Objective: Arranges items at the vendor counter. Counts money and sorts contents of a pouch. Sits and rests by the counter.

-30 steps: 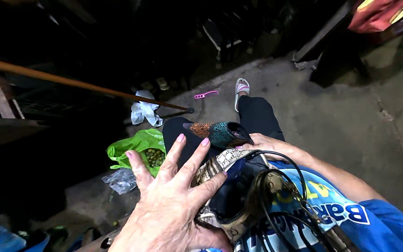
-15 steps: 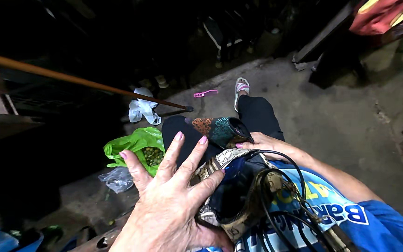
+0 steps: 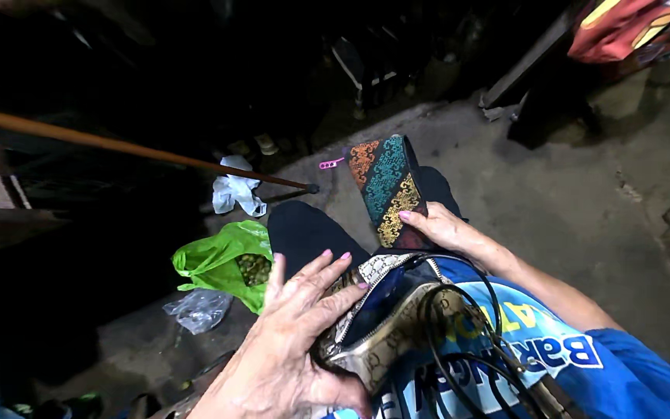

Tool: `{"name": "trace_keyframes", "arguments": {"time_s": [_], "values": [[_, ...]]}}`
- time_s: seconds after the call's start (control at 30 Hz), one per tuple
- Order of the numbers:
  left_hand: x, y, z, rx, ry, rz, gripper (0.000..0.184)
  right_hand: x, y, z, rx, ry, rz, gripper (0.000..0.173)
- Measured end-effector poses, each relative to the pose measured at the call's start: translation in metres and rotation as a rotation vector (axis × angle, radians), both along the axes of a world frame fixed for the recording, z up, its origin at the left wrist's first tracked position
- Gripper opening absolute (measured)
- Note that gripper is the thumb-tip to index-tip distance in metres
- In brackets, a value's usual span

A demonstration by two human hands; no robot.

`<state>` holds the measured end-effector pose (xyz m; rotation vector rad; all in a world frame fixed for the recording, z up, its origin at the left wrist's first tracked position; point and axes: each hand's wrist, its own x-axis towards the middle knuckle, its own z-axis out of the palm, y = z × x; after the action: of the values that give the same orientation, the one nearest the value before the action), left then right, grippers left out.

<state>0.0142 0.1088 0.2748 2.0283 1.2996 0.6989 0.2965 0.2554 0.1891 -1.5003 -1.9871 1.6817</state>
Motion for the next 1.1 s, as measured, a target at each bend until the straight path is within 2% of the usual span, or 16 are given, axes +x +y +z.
{"name": "trace_keyframes", "arguments": {"time_s": [0.17,0.2,0.3,0.4,0.5,0.6,0.77,1.1], "values": [[-0.016,0.022,-0.041,-0.198,-0.461,0.086,0.084,0.007,0.027,-0.018,0.055,-0.001,-0.237,0.046],[-0.017,0.029,-0.053,-0.251,-0.555,0.129,0.083,0.008,0.033,-0.020,0.064,-0.015,-0.269,0.047],[-0.007,0.058,-0.083,-0.447,-0.786,0.372,0.097,0.010,0.051,-0.028,0.061,-0.112,-0.311,0.052],[0.011,0.091,-0.115,-0.640,-0.821,0.538,0.086,0.015,0.062,-0.059,0.113,-0.213,-0.287,0.069],[0.033,0.118,-0.153,-0.809,-0.850,0.718,0.067,0.020,0.068,-0.077,0.136,-0.280,-0.308,0.072],[0.045,0.131,-0.170,-0.860,-0.685,0.694,0.043,0.020,0.069,-0.077,0.118,-0.295,-0.304,0.072],[0.046,0.129,-0.178,-0.829,-0.499,0.512,0.038,0.021,0.067,-0.073,0.113,-0.287,-0.312,0.071],[0.043,0.123,-0.174,-0.816,-0.563,0.554,0.037,0.018,0.065,-0.075,0.111,-0.285,-0.318,0.069]]}}
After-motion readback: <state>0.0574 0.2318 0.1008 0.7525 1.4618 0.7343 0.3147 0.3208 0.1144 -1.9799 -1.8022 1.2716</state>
